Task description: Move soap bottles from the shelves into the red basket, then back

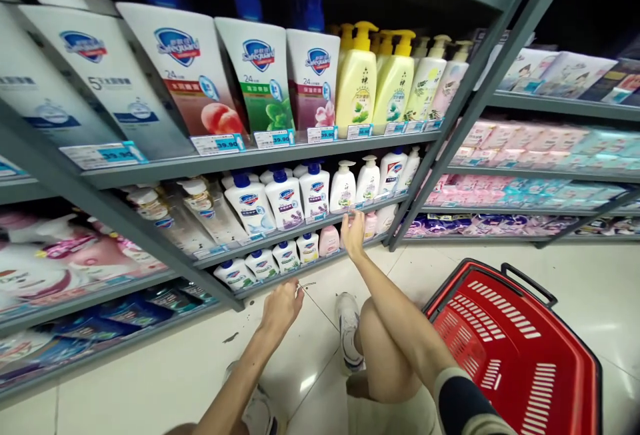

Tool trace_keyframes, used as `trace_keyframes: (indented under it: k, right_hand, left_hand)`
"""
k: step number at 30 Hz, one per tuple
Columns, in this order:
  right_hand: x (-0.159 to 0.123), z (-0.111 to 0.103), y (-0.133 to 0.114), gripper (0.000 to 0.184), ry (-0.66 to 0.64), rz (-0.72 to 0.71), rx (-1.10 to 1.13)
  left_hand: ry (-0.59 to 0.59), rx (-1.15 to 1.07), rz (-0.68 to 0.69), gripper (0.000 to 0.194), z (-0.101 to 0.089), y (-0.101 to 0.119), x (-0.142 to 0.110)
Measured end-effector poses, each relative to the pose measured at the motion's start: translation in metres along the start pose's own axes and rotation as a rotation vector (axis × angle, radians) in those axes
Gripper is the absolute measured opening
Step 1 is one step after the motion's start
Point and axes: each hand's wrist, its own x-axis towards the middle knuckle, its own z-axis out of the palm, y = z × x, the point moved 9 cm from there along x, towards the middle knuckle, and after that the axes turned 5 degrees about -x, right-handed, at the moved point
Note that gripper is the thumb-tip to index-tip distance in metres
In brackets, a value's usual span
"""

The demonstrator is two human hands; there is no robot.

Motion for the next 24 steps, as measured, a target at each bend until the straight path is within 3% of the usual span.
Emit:
trace_keyframes:
  k: [2, 5, 7, 10, 17, 24]
  right_hand:
    - [0.017, -0.014, 0.004, 0.035, 0.063, 0.026, 0.005]
    - [0.056, -0.033, -0.014, 0.043, 0.126, -0.062, -0.011]
    - [0.084, -0.037, -0.035, 0.05, 0.095, -0.124, -0.05]
    - [0.112, -0.024, -0.06, 0.06, -0.027, -0.141, -0.139]
    - [0.122, 0.011, -0.068, 0.071, -0.187, -0.008, -0.322]
    - [0.122, 0.012, -0.068, 0.069, -0.177, -0.071, -0.343]
  left_hand:
    - [0.003, 0.003, -0.007, 0.036, 0.001, 0.002, 0.002]
    - [0.016, -0.01, -0.009, 0.036, 0.0, 0.003, 0.006]
    - [0.022, -0.019, -0.005, 0.036, 0.0, 0.003, 0.009]
    - [0.017, -0.024, -0.002, 0.036, 0.001, 0.004, 0.012]
    - [-0.009, -0.031, 0.003, 0.036, -0.002, 0.013, 0.012]
    - [-0.009, -0.046, 0.001, 0.035, -0.004, 0.015, 0.011]
